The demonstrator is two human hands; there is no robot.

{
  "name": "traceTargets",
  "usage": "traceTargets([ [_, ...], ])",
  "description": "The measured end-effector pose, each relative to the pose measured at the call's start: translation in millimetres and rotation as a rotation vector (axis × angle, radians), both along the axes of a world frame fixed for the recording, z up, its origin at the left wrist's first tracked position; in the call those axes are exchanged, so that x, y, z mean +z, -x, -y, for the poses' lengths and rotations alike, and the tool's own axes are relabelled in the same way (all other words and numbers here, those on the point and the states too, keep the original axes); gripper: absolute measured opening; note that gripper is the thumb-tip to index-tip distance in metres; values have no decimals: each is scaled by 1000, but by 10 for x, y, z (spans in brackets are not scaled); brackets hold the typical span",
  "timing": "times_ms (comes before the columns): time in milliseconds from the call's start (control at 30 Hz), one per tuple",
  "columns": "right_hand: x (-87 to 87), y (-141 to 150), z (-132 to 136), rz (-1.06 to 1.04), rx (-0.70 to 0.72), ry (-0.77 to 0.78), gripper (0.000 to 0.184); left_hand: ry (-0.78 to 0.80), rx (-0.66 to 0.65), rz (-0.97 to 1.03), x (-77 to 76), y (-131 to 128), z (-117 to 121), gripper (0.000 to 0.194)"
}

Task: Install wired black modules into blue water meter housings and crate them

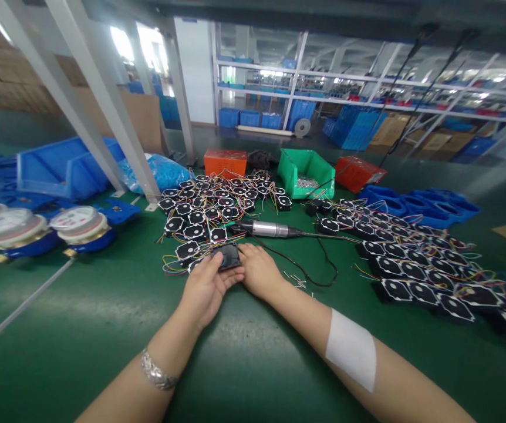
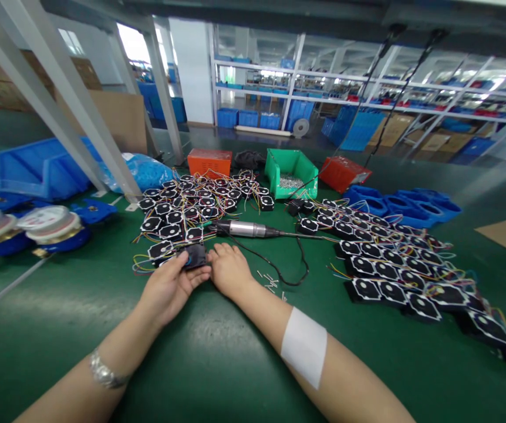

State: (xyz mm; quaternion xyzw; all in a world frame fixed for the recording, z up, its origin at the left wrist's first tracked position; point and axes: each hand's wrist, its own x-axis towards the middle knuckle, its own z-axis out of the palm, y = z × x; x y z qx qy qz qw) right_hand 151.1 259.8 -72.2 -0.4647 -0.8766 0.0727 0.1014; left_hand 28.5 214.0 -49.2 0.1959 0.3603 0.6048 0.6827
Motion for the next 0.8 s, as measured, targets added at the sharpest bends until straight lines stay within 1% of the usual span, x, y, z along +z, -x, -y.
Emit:
traceTargets([
  [100, -24, -33, 9, 37, 4, -7, 25, 10, -49, -16, 13, -8, 15, 12],
  [233, 22, -194, 50, 56, -31, -14, 24, 12, -101, -24, 31, -45, 61, 15],
  [333, 149, -368, 109, 23, -58, -28, 25, 4, -139, -47, 24, -62, 88, 18],
  [400, 274, -514, 156, -37, -124, -12, 30, -11, -162, -86, 21, -63, 102, 21],
  [500, 466, -764, 228, -109, -246, 109, 28, -53, -168, -147, 26, -57, 121, 24],
  [567, 555, -919, 277, -58, -275, 225, 25, -79, -163, -179, 28, -56, 133, 25],
  [667, 603, -1072, 347, 112, -245, 360, 23, -83, -181, -205, 12, -67, 144, 27],
  [733, 595, -1100, 389, 210, -212, 386, 25, -67, -206, -210, -4, -82, 147, 30],
  [800, 575, -1074, 422, 278, -209, 377, 33, -50, -222, -226, -12, -93, 150, 32],
])
